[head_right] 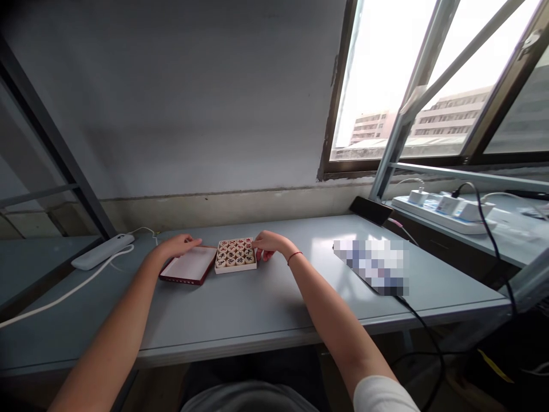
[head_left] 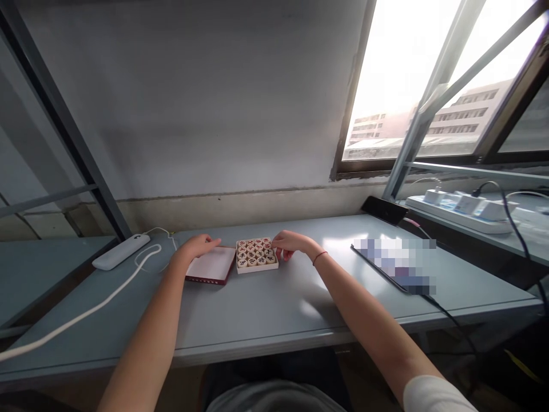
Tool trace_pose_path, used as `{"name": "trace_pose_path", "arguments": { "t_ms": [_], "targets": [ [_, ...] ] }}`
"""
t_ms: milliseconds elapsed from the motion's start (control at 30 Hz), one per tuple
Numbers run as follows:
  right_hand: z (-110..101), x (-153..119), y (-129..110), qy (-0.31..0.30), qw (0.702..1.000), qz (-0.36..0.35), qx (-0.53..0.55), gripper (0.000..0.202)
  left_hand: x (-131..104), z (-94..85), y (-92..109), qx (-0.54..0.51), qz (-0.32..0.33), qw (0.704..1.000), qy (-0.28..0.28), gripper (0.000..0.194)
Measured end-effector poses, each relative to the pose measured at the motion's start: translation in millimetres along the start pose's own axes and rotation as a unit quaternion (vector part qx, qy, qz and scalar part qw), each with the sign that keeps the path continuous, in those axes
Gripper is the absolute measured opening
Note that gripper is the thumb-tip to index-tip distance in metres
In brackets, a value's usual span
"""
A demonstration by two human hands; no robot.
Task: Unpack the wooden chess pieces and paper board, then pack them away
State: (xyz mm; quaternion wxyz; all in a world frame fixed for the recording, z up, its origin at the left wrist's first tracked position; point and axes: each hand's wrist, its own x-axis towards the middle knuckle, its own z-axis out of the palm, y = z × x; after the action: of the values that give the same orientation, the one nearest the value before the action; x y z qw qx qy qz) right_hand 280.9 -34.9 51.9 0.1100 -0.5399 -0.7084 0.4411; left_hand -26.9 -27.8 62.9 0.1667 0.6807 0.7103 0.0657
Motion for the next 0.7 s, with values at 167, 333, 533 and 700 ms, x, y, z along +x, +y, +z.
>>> {"name": "trace_pose_path", "arguments": {
  "t_ms": [167, 333, 533, 700],
  "targets": [
    [8, 8, 0, 0.007, 1.000, -0.003, 0.012, 0.020, -7, 13.0, 21, -0.055, 0.009, 0.990, -0.128, 0.053],
    [17, 12, -4, 0.032, 0.999, -0.015, 0.004, 0.022, -8, 26.4, 35, -0.007, 0.045, 0.993, -0.113, 0.039],
    [28, 22, -3, 0.065, 0.997, -0.030, 0.018, 0.016, -11, 21.5, 33, 0.043, 0.047, 0.997, -0.050, 0.038],
    [35, 25, -3, 0.074, 0.996, -0.042, 0.028, 0.016, -9, 23.0, 34, 0.057, 0.081, 0.994, 0.034, 0.034]
  ]
}}
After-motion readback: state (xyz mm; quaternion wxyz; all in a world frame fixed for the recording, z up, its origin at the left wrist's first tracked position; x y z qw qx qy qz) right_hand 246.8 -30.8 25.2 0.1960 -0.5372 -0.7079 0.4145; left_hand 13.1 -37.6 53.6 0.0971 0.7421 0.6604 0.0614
